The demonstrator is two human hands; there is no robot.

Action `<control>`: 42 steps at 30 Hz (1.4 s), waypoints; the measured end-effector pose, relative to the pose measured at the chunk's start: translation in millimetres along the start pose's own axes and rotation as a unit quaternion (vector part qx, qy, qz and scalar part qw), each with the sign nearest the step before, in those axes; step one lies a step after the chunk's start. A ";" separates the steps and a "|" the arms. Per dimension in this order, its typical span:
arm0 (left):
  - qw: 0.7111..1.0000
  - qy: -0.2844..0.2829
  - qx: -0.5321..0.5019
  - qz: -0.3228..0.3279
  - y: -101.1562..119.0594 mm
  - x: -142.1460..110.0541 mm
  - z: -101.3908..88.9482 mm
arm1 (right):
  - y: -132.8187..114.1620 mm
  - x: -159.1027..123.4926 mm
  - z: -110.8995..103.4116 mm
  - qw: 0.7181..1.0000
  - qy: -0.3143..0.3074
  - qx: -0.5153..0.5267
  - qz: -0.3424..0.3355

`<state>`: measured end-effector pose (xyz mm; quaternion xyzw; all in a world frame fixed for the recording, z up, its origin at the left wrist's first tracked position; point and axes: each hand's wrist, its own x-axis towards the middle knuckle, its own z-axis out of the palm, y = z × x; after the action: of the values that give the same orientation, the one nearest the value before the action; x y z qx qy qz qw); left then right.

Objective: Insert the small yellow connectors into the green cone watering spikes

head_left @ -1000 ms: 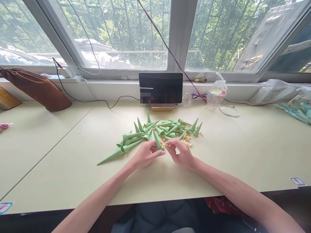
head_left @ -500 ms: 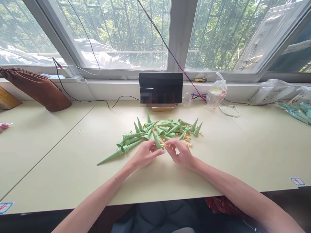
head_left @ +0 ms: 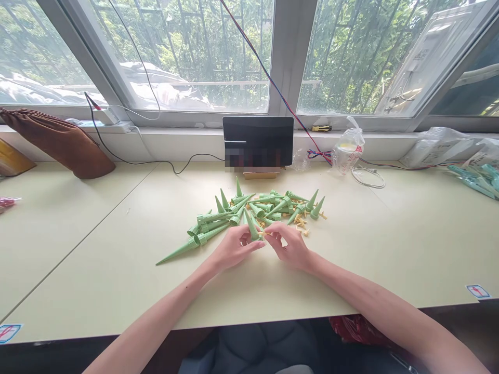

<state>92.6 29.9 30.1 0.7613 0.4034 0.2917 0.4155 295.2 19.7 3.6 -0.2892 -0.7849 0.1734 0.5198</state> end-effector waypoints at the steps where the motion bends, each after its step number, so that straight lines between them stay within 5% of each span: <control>1: 1.000 0.000 0.005 0.000 -0.3 0.1 0.0 | 0.3 -0.2 0.2 1.000 -0.001 -0.001 0.002; 18: 0.983 0.055 0.155 0.083 -9.6 -1.6 3.3 | -0.7 0.3 1.5 1.000 -0.007 -0.003 0.029; 42: 0.979 0.038 0.174 0.099 -5.4 -2.0 2.7 | -3.0 3.7 1.2 0.998 0.019 -0.015 0.057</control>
<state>91.7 29.0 23.9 0.8463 0.3863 0.2855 0.2304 292.1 19.8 7.5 -0.3443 -0.7596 0.1858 0.5196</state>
